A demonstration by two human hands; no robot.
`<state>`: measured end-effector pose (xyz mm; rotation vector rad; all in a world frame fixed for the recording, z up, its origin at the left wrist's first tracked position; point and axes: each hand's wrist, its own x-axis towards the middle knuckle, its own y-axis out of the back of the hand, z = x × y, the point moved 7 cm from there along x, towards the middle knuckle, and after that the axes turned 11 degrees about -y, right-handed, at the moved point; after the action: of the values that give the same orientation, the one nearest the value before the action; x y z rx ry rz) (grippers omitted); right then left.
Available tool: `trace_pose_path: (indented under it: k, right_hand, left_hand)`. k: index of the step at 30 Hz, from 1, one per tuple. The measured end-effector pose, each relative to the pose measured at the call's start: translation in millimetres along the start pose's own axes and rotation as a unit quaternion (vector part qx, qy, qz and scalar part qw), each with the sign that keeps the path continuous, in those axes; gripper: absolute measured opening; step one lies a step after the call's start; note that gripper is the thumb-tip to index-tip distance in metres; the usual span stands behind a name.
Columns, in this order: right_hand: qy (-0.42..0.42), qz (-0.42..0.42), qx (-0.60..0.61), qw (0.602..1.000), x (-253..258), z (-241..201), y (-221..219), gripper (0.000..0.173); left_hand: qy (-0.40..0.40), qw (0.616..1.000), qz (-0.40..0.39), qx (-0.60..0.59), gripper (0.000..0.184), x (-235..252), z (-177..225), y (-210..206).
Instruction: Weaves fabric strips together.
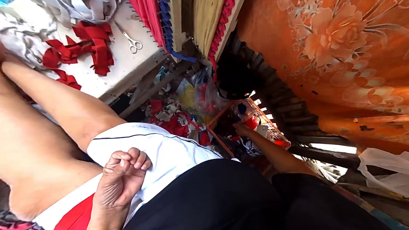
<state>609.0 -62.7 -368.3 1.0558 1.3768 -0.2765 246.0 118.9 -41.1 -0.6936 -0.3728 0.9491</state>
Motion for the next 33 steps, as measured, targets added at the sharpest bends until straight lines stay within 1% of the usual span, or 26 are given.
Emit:
trace_pose_path:
  k: [1,2,3,4,5,6,7,10,12,15,18,22,24,26,29,31,33]
  right_hand:
    - [0.002,0.0,0.017,1.0,-2.1,7.0,-2.0,0.06]
    - [-0.001,-0.002,0.023,1.0,-3.6,14.2,-3.6,0.067]
    - [-0.009,-0.002,0.022,1.0,-2.4,23.0,-5.9,0.067]
    - [-0.014,-0.003,0.019,1.0,-4.1,29.8,-5.7,0.057]
    - [-0.025,-0.012,0.011,1.0,-10.5,33.1,-2.1,0.043]
    - [-0.041,-0.026,-0.005,0.999,-15.6,35.9,1.1,0.036]
    - [-0.053,-0.028,-0.012,0.998,-17.4,39.4,2.5,0.035]
    - [-0.045,0.039,0.015,0.998,-13.5,47.5,-2.9,0.03]
    - [-0.042,0.075,0.027,0.996,-13.9,43.7,-10.1,0.026]
    - [-0.029,0.092,0.039,0.995,-8.2,32.7,-24.1,0.024]
    - [-0.008,0.102,0.101,0.99,-2.7,17.6,-27.8,0.026]
    - [-0.005,0.088,0.219,0.972,-6.2,-6.6,-18.3,0.024]
    - [-0.005,0.068,0.237,0.969,-14.9,-16.2,-11.5,0.025]
    - [-0.011,0.059,0.197,0.979,-14.4,-17.7,-12.2,0.026]
    - [-0.021,0.052,0.106,0.993,5.1,-5.1,-31.4,0.028]
    - [-0.028,0.048,0.081,0.995,12.7,1.9,-43.2,0.027]
    - [-0.038,0.038,0.066,0.996,8.0,1.6,-45.3,0.027]
  left_hand:
    - [0.001,1.0,0.0,0.001,0.004,0.4,0.4,-0.1]
    - [0.002,1.0,0.002,0.001,0.004,0.6,0.7,0.5]
    - [0.003,1.0,0.002,0.0,0.004,0.5,0.9,1.6]
    - [0.004,1.0,0.002,0.001,0.004,0.3,1.0,2.8]
    - [0.005,1.0,-0.001,0.001,0.004,0.1,1.2,3.0]
    - [0.006,1.0,-0.002,0.002,0.004,-0.1,1.5,3.2]
    - [0.007,1.0,-0.002,0.004,0.004,-0.3,1.8,3.7]
    - [0.01,1.0,-0.002,0.005,0.003,-0.2,2.2,4.0]
    - [0.012,1.0,-0.001,0.0,0.003,-0.4,2.0,3.8]
    - [0.013,1.0,0.004,0.007,0.003,-1.0,2.2,5.1]
    - [0.016,1.0,0.01,0.007,0.002,-1.5,1.8,5.4]
    - [0.017,1.0,0.01,0.001,0.003,-1.6,2.1,4.2]
    - [0.019,1.0,0.01,-0.002,0.003,-1.7,2.2,3.8]
    - [0.019,1.0,0.01,-0.003,0.003,-2.0,2.7,3.6]
    - [0.02,1.0,0.009,-0.006,0.003,-3.4,2.6,5.0]
    - [0.02,1.0,0.01,-0.007,0.002,-3.5,2.3,5.8]
    - [0.02,1.0,0.013,-0.006,0.002,-3.0,1.9,5.3]
